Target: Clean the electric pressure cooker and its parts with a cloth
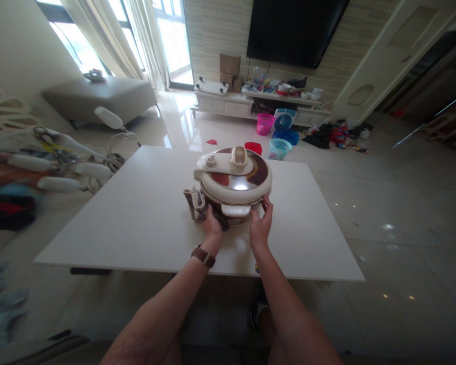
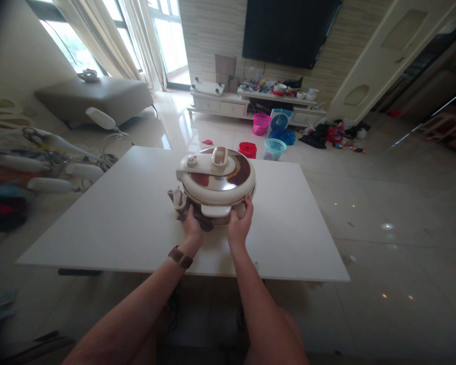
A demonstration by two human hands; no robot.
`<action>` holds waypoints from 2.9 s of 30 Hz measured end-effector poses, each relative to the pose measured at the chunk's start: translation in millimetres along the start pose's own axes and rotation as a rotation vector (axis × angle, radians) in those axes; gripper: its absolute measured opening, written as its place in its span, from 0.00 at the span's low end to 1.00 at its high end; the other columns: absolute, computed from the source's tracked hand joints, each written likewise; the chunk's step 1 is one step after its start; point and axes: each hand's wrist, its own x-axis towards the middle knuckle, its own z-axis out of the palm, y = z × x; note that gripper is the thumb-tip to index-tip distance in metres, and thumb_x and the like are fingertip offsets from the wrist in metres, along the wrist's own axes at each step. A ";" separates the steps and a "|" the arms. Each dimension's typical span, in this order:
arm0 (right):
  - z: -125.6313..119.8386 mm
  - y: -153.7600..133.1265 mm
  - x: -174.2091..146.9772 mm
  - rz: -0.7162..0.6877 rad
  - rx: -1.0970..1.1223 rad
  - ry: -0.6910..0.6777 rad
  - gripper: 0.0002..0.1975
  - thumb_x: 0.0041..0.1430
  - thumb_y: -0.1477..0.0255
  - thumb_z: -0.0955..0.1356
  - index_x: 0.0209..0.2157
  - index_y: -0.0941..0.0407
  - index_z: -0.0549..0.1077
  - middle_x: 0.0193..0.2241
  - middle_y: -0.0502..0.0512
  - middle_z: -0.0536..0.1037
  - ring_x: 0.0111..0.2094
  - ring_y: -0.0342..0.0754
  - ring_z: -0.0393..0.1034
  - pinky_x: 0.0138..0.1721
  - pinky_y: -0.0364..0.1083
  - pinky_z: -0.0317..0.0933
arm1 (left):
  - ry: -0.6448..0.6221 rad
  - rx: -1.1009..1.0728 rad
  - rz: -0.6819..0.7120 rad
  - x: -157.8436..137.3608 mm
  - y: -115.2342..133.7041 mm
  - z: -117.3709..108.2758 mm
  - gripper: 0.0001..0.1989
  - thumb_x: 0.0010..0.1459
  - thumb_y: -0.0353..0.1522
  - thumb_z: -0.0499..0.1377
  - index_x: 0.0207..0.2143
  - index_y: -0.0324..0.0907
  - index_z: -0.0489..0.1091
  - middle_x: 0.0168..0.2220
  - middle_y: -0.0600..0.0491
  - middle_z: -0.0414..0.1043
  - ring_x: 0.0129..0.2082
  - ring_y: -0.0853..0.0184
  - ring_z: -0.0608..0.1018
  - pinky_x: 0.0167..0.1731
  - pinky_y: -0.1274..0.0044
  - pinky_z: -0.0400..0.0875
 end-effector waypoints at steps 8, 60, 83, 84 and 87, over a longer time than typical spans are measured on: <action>0.7 1.2 0.2 0.006 0.000 0.004 0.31 0.54 0.71 0.68 0.61 0.52 0.71 0.67 0.60 0.71 0.66 0.55 0.66 0.73 0.62 0.52 | -0.004 0.000 0.039 2.6 -2.4 -1.1 0.13 0.67 0.32 0.63 0.52 0.41 0.79 0.60 0.47 0.79 0.64 0.62 0.77 0.70 0.65 0.64; 0.3 0.8 -0.2 0.002 -0.001 -0.001 0.31 0.54 0.71 0.68 0.62 0.53 0.71 0.66 0.60 0.72 0.66 0.56 0.66 0.73 0.61 0.53 | -0.024 0.008 0.050 1.8 -2.2 -1.2 0.14 0.67 0.32 0.63 0.54 0.40 0.79 0.61 0.45 0.78 0.64 0.60 0.77 0.71 0.62 0.63; 0.8 -1.3 0.0 0.010 -0.003 0.000 0.31 0.53 0.70 0.67 0.61 0.53 0.71 0.66 0.61 0.71 0.67 0.56 0.66 0.73 0.62 0.52 | 0.009 0.012 0.021 0.3 -0.8 0.9 0.14 0.68 0.31 0.62 0.54 0.38 0.79 0.60 0.44 0.79 0.62 0.59 0.79 0.69 0.63 0.66; 0.8 -1.1 0.0 0.011 -0.005 0.002 0.31 0.53 0.70 0.67 0.61 0.53 0.71 0.66 0.61 0.71 0.66 0.56 0.66 0.73 0.62 0.52 | 0.005 0.008 0.024 0.2 -0.6 1.0 0.14 0.68 0.31 0.62 0.54 0.38 0.79 0.60 0.44 0.79 0.62 0.60 0.79 0.69 0.63 0.65; 0.4 -0.6 0.1 0.007 -0.002 0.002 0.32 0.53 0.70 0.67 0.61 0.54 0.71 0.66 0.62 0.71 0.66 0.56 0.66 0.73 0.62 0.52 | -0.010 0.006 0.041 0.1 -0.3 0.9 0.14 0.68 0.30 0.62 0.54 0.39 0.78 0.61 0.45 0.78 0.62 0.62 0.78 0.70 0.65 0.64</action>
